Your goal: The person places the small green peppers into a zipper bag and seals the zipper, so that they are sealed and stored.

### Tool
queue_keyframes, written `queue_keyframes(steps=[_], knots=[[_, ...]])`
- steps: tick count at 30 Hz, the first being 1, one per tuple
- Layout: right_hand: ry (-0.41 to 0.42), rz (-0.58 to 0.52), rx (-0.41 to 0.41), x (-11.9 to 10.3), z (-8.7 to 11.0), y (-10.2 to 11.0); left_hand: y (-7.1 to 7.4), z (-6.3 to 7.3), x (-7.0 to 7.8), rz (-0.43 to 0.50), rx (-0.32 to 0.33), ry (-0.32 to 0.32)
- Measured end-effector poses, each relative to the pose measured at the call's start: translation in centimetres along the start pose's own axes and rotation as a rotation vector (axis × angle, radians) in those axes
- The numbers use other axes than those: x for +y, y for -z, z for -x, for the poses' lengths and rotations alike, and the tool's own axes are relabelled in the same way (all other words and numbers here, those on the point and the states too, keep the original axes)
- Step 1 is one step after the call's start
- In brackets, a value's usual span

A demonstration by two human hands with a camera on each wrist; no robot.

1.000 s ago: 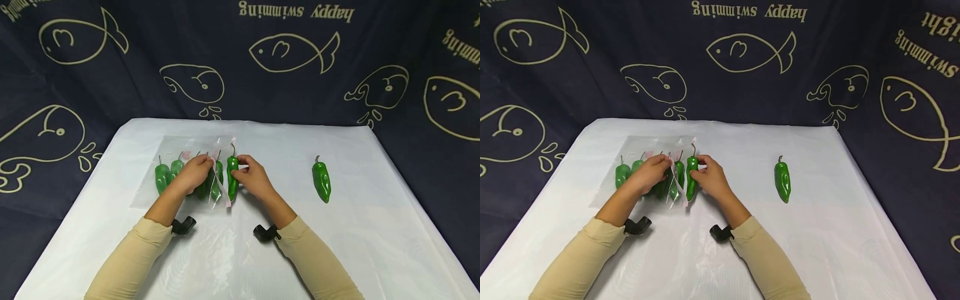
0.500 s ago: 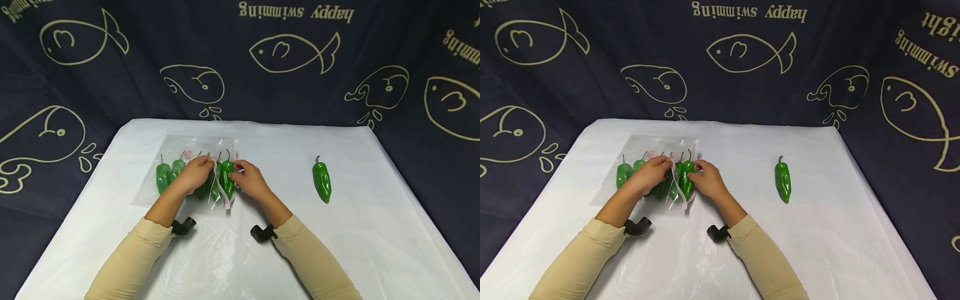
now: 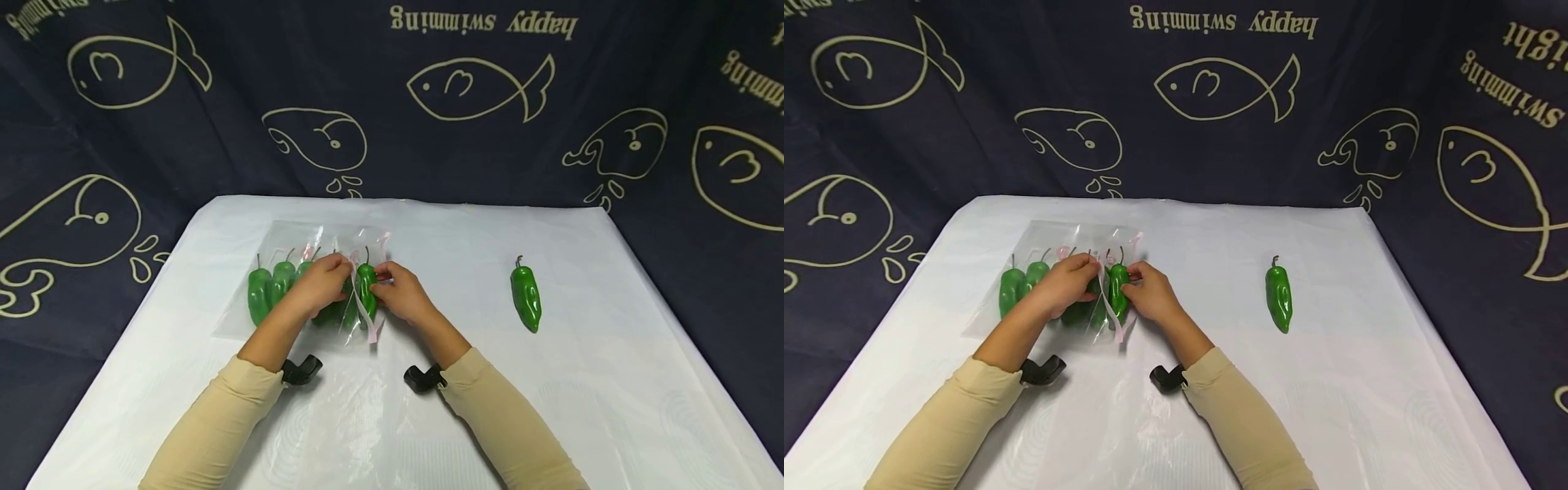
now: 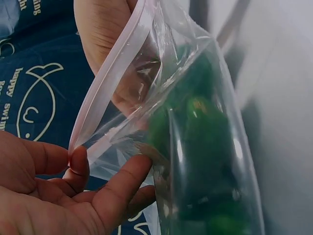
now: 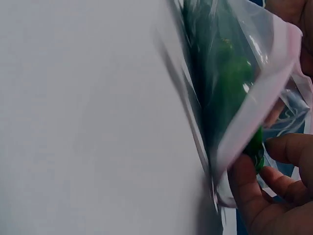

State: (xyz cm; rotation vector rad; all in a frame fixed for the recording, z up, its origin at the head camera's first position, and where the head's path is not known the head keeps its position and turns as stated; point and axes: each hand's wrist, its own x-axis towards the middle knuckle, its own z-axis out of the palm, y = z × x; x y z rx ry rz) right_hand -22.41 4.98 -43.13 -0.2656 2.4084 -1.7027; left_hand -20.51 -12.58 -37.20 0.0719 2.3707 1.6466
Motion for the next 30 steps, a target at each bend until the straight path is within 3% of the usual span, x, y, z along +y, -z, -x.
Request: queue_keyframes(steps=[7,17,24,30], knots=[[-0.027,-0.106,-0.029,-0.4,-0.2,-0.7,0.0,0.0,0.1,0.02,0.005,0.009],[-0.075,-0.107,-0.091,-0.6,0.1,-0.8,-0.1,-0.1,-0.2,-0.01,0.014,0.032],[-0.029,-0.016,-0.088,-0.7,0.6,0.7,-0.1,-0.2,-0.4,-0.022,0.006,0.028],[-0.024,-0.023,-0.063,-0.9,1.2,3.6,-0.2,-0.1,-0.4,-0.023,-0.005,0.03]])
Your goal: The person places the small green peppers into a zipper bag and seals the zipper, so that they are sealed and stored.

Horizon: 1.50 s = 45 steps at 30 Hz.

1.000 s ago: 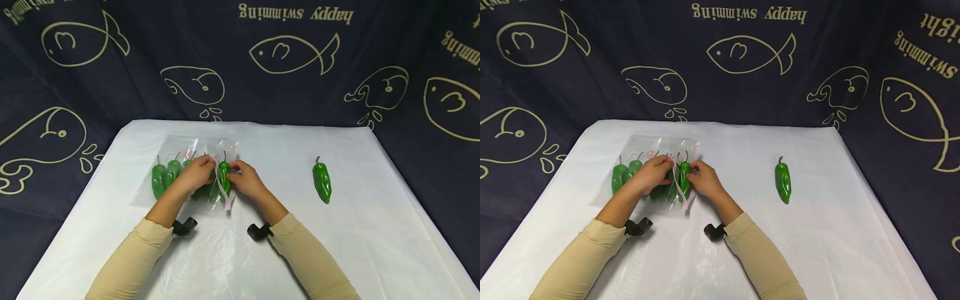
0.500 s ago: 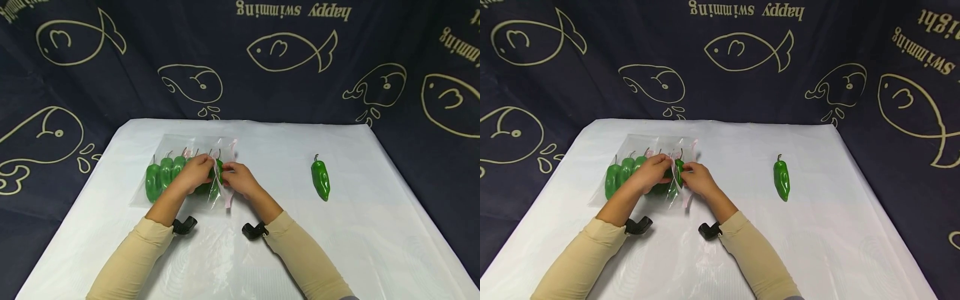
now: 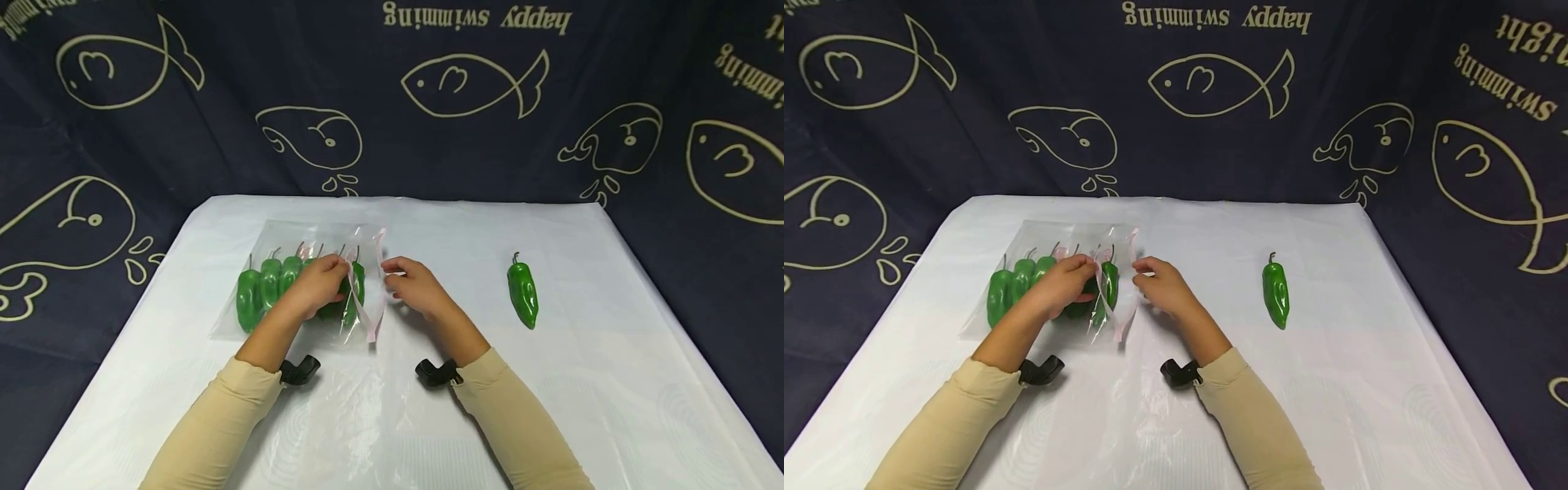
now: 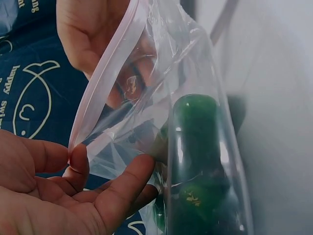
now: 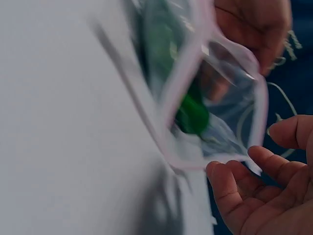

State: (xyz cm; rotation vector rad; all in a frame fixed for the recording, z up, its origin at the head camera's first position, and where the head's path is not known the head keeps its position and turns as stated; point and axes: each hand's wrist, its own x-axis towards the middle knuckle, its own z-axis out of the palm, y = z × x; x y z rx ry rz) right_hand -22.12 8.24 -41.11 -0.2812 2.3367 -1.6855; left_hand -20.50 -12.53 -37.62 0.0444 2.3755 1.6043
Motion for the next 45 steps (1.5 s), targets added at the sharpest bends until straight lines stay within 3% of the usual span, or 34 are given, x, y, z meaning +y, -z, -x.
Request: queue_keyframes(steps=[15,25,35,45], knots=[[0.007,0.026,0.167,-1.4,3.5,9.3,0.0,0.2,-0.1,0.004,-0.007,-0.005],[-0.052,0.22,0.316,-0.6,5.7,14.5,0.0,0.1,-0.1,0.008,-0.005,0.0],[-0.142,0.359,0.323,1.9,7.3,17.6,-0.1,0.2,-0.2,0.014,-0.008,-0.005],[-0.278,0.496,0.184,4.1,6.8,19.7,0.0,0.2,-0.1,0.016,-0.005,-0.004]])
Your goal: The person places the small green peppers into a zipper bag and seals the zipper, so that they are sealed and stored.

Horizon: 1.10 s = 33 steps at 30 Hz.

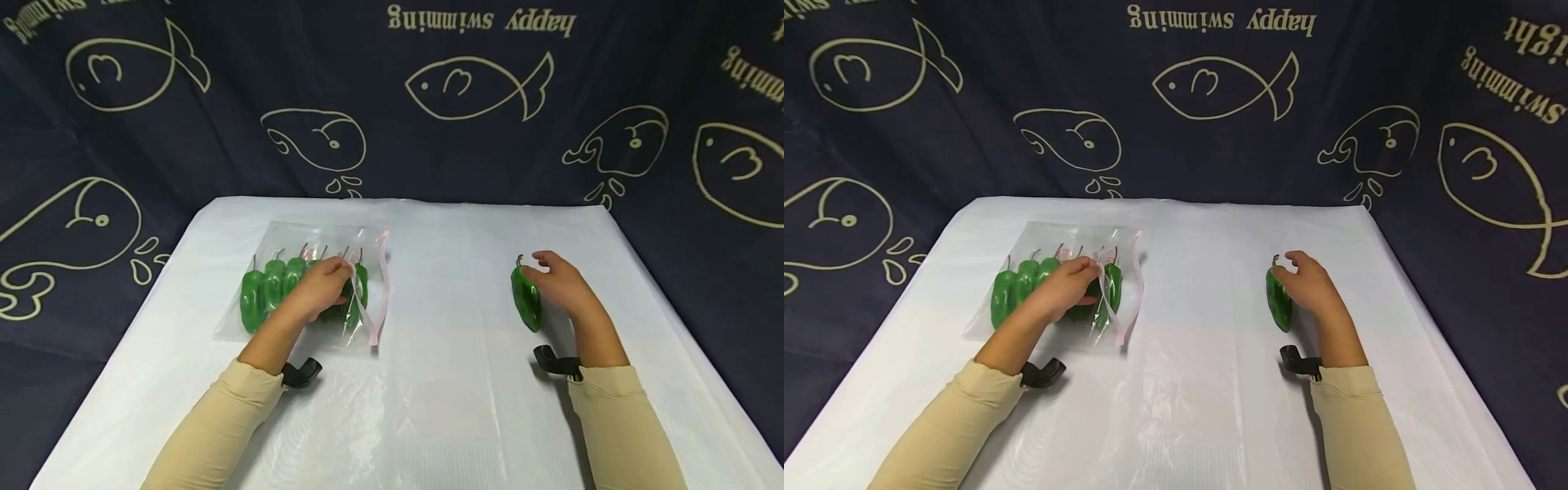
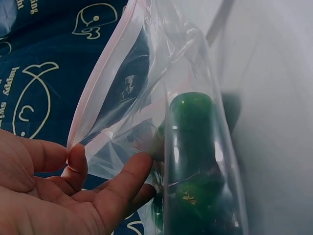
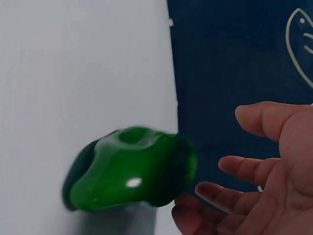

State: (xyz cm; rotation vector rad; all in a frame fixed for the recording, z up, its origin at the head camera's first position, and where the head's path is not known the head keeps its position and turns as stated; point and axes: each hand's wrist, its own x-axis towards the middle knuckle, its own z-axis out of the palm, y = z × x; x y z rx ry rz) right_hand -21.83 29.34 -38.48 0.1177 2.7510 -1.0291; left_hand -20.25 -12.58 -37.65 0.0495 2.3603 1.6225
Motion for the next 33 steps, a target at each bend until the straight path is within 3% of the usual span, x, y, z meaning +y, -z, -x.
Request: queue_keyframes(steps=[22,33], knots=[[-0.006,0.018,-0.045,1.9,-0.9,-1.1,0.0,0.2,-0.3,0.01,0.006,-0.013],[0.011,-0.007,-0.014,1.9,-0.9,-1.2,0.1,0.1,-0.3,0.011,-0.003,-0.019]])
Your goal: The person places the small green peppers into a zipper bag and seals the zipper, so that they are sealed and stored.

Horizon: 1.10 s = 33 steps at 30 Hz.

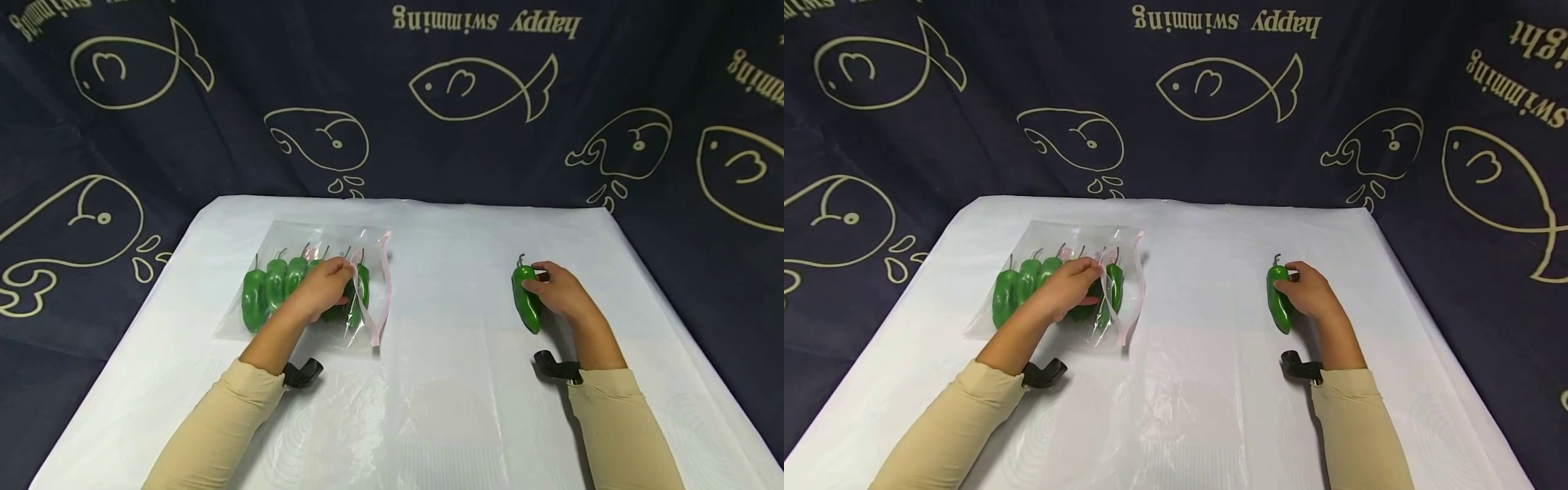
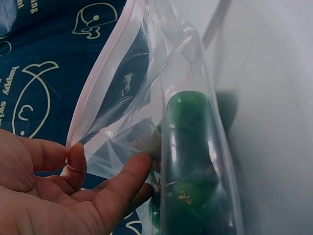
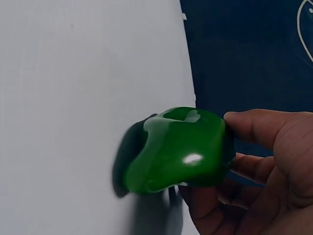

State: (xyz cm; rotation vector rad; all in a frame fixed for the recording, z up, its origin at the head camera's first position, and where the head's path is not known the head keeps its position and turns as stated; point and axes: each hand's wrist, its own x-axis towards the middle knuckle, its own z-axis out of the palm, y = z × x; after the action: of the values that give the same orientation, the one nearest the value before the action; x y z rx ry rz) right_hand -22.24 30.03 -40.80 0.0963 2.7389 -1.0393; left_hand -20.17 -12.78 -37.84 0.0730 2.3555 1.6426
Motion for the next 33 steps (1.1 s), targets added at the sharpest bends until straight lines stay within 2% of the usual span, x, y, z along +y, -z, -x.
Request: queue_keyframes(steps=[11,17,24,33], knots=[[0.052,-0.077,0.025,-1.6,0.6,-0.3,-0.1,-0.3,-0.1,-0.007,-0.002,-0.001],[0.109,-0.069,0.032,-2.9,0.8,-0.9,-0.1,-0.2,-0.1,-0.007,-0.003,-0.001],[0.194,-0.109,0.014,-5.1,0.9,-2.4,-0.1,-0.1,0.0,-0.006,-0.002,0.006],[0.27,-0.252,-0.029,-8.7,0.7,-5.0,-0.3,-0.1,0.1,-0.007,0.002,0.015]])
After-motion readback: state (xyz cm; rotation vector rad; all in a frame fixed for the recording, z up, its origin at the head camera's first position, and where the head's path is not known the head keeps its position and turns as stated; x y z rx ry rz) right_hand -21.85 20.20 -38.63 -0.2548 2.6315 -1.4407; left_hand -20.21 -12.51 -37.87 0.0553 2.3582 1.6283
